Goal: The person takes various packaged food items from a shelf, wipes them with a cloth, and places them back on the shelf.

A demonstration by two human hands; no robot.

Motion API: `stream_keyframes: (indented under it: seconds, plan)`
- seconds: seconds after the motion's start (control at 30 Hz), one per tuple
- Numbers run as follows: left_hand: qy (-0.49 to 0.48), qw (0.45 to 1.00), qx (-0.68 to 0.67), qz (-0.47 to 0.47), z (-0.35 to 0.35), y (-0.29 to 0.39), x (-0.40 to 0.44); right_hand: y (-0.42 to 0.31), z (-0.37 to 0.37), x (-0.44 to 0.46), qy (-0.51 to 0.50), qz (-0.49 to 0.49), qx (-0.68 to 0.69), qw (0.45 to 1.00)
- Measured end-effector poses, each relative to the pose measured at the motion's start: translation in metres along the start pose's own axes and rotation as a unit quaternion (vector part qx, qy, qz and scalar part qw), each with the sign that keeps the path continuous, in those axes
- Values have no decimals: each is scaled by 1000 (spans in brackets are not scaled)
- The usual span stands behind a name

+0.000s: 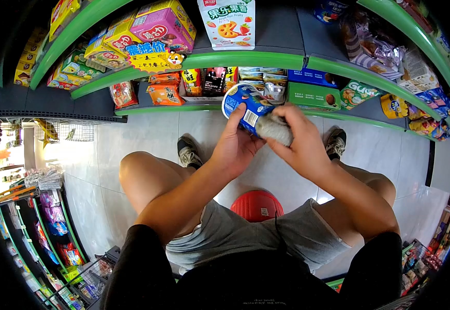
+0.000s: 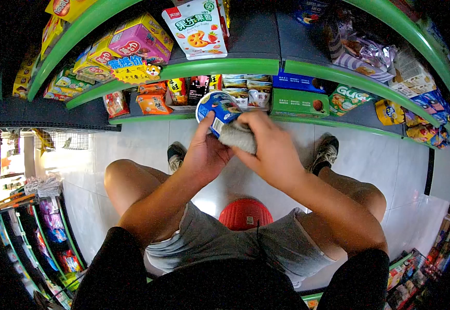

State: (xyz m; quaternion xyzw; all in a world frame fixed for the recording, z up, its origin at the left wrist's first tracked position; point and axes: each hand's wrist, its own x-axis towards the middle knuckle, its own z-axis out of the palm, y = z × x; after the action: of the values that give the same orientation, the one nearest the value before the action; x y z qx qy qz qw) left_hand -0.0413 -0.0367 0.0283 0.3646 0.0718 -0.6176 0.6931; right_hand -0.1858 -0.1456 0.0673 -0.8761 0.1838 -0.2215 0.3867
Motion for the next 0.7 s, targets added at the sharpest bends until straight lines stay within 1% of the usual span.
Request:
stream_keyframes:
  seconds: [0.03, 0.1, 0.13, 0.17, 0.23, 0.27, 0.3, 0.33, 0.37, 0.4, 0.47, 0.5, 0.57, 0.6, 0.67, 0.7]
  plan:
    - [-3, 1000, 5, -2, -5, 0, 3, -1, 0, -1, -1, 0, 1, 1000]
    - [-5, 1000, 10, -4, -7, 3, 4, -2, -3, -3, -75, -10, -92, 993]
    - [-3, 1000, 20, 6, -4, 6, 3, 1, -7, -3, -92, 8, -88, 992]
    - [-2, 999, 30, 15, -2, 8, 3, 2, -12, -1, -91, 9, -87, 992]
    - [15, 1000, 15, 16, -6, 8, 6, 6, -22, 5, -19, 75, -45, 996]
    - [2, 1000, -21, 6, -8, 10, 5, 11, -27, 6, 4, 117, -12, 993]
    - [-10, 998, -57, -4, -8, 12, 4, 13, -29, 9, 3, 118, -12, 993]
    - [2, 999, -51, 9, -5, 12, 3, 14, -32, 13, 61, 196, 150, 967]
    - [2, 999, -51, 9, -3, 13, 2, 13, -35, 15, 117, 267, 306, 906]
    - [-4, 999, -52, 5, -1, 13, 1, 10, -41, 19, 117, 267, 306, 906]
    - [-12, 999, -53, 0, 3, 13, -1, 4, -56, 23, 113, 401, 433, 799]
    - [-13, 998, -58, -10, 4, 13, -2, 6, -57, 22, 115, 402, 433, 799]
    - [-14, 998, -63, -20, 5, 12, -2, 11, -55, 20, 115, 344, 425, 829]
    - [-16, 998, -62, -21, 6, 12, -2, 13, -54, 19, 116, 345, 425, 829]
    - [-18, 998, -62, -21, 6, 12, -3, 16, -52, 16, 90, 301, 390, 866]
    - [-20, 998, -57, -21, 7, 13, -3, 16, -51, 15, 90, 301, 390, 866]
